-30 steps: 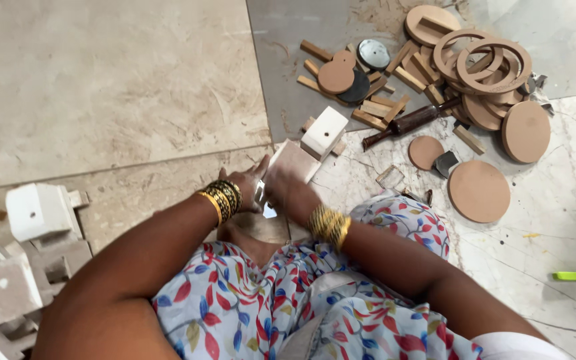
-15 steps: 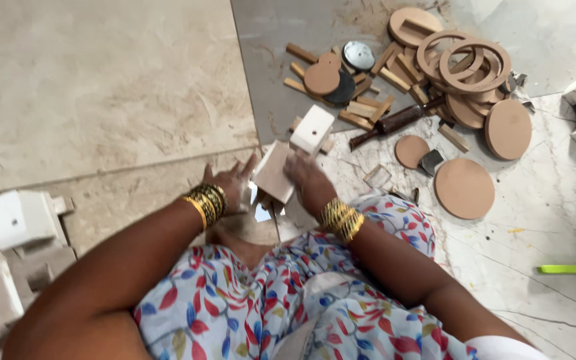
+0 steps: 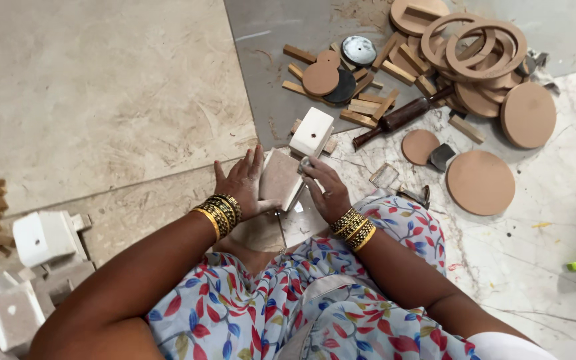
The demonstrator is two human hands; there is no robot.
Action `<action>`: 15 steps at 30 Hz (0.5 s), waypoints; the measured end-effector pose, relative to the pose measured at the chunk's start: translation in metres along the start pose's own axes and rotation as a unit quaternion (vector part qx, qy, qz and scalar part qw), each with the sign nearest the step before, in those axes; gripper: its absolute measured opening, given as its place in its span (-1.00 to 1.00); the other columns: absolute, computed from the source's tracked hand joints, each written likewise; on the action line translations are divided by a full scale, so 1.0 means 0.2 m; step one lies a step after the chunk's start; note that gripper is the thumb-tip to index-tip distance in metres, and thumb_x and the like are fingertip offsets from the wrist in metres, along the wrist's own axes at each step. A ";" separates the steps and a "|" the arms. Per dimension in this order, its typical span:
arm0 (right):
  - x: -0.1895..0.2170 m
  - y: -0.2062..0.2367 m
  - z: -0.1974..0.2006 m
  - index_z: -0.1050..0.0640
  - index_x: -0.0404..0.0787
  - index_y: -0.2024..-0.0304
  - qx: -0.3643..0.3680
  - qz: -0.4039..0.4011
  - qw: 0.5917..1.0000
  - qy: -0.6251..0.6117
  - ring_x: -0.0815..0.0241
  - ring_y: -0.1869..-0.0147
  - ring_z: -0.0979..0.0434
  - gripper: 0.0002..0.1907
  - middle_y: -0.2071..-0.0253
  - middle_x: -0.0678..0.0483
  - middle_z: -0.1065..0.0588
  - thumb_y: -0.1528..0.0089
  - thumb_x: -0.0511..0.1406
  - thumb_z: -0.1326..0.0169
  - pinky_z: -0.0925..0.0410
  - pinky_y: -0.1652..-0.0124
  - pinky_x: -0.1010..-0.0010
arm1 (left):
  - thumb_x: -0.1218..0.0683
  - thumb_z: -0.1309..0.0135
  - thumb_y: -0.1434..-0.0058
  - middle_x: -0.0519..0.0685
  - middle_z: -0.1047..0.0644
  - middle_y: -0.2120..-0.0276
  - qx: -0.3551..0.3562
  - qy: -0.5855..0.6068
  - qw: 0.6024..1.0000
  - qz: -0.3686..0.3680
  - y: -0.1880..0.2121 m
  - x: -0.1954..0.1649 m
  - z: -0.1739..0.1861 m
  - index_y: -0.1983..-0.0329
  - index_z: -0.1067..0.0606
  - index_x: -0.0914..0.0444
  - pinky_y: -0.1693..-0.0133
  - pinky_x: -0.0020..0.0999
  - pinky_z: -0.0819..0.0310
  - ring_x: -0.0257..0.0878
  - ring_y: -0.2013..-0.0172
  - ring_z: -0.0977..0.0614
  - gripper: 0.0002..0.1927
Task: The person sits on the floor assembling small white wooden toy pieces, fitting parts together and pressing them into place by hand. They pick up individual wooden components from the floor, align them with partially built assemblies, and set completed pieces aside among scattered cut wooden shapes.
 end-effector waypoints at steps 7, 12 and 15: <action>-0.31 0.03 -0.02 -0.54 -0.40 -0.14 -0.112 -0.363 0.895 -0.234 0.21 -0.01 -0.66 -0.62 -0.02 -0.16 -0.63 -0.29 -0.36 -0.16 -0.52 -0.02 0.46 | -0.60 -0.20 0.11 0.17 0.41 -0.55 0.082 0.012 0.997 0.006 -0.04 -0.24 0.00 -0.56 0.49 -0.01 -0.33 0.49 0.23 0.13 -0.52 0.15 0.50; -0.46 0.05 -0.05 -0.52 -0.48 -0.15 -0.143 -0.419 0.807 -0.391 0.23 0.08 -0.63 -0.58 0.05 -0.09 -0.61 -0.25 -0.42 -0.19 -0.50 0.07 0.51 | -0.48 -0.28 0.09 0.24 0.45 -0.55 0.048 0.024 0.998 0.040 -0.10 -0.25 -0.07 -0.56 0.46 -0.01 -0.25 0.40 -0.13 0.24 -0.45 -0.04 0.46; -0.44 0.07 -0.08 -0.52 -0.44 -0.15 -0.112 -0.424 0.821 -0.365 0.25 0.10 -0.63 -0.58 0.06 -0.06 -0.62 -0.24 -0.41 -0.19 -0.51 0.10 0.51 | -0.34 -0.37 0.12 0.31 0.43 -0.55 0.065 0.056 0.995 0.058 -0.16 -0.22 -0.06 -0.58 0.48 -0.02 -0.23 0.16 -0.35 0.33 -0.37 -0.22 0.51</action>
Point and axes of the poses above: each hand's wrist, its own y-axis away from the middle knuckle, its own z-axis out of the back of the hand, x = y × z, the point moved 1 cm from there along -y, towards the middle knuckle
